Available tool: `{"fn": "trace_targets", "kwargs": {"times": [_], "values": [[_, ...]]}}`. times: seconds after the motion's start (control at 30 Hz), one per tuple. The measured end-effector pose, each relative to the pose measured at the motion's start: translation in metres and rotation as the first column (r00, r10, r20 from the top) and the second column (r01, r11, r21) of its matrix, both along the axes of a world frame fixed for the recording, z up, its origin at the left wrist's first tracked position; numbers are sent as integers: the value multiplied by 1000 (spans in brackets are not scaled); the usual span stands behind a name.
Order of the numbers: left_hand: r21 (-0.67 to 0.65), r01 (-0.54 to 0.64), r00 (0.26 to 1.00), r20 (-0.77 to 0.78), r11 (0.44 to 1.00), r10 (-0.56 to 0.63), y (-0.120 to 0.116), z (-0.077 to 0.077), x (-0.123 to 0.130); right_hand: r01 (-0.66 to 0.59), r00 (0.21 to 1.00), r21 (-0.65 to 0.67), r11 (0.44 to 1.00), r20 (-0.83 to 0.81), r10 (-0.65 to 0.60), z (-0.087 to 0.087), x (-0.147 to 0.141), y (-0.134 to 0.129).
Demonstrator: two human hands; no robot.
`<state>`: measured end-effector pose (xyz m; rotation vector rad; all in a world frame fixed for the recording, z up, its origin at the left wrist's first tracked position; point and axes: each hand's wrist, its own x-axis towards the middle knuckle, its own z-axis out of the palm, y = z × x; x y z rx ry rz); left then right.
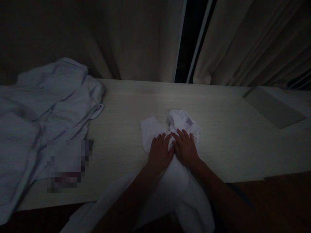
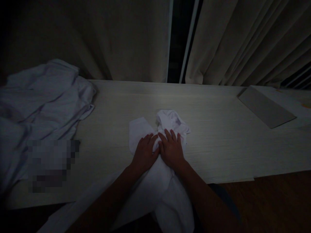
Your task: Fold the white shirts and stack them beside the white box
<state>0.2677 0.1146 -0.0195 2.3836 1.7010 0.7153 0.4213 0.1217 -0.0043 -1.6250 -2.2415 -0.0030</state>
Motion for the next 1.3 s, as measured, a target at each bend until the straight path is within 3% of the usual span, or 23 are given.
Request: {"fn": "trace_targets", "kwargs": {"times": [0.2,0.43,0.67,0.8,0.93,1.1,1.2,1.3], "values": [[2,-5,1000,1,1000,5,0,0,0,-10,999,-5,1000,-32,10,1,0,0],[-33,17,998,63,999,-15,6,13,-7,7,997,14,1000,-82,-6,7,7,4],[-139,-171,982,61,975,181,15,28,-34,187,977,81,979,-117,-177,10,32,13],[-147,-403,893,153,903,424,21,35,-63,304,950,141,942,-124,-287,5,56,20],[-167,-567,769,242,806,591,24,37,-97,326,943,122,938,-109,-313,2,81,23],[-179,-665,720,99,725,686,23,31,-132,399,911,142,906,-172,-375,1,123,26],[-131,-654,752,-6,745,659,22,27,-139,456,874,112,883,-246,-419,-1,139,27],[89,-575,817,16,813,576,17,29,-127,435,863,-16,900,-276,-422,-4,135,26]]}}
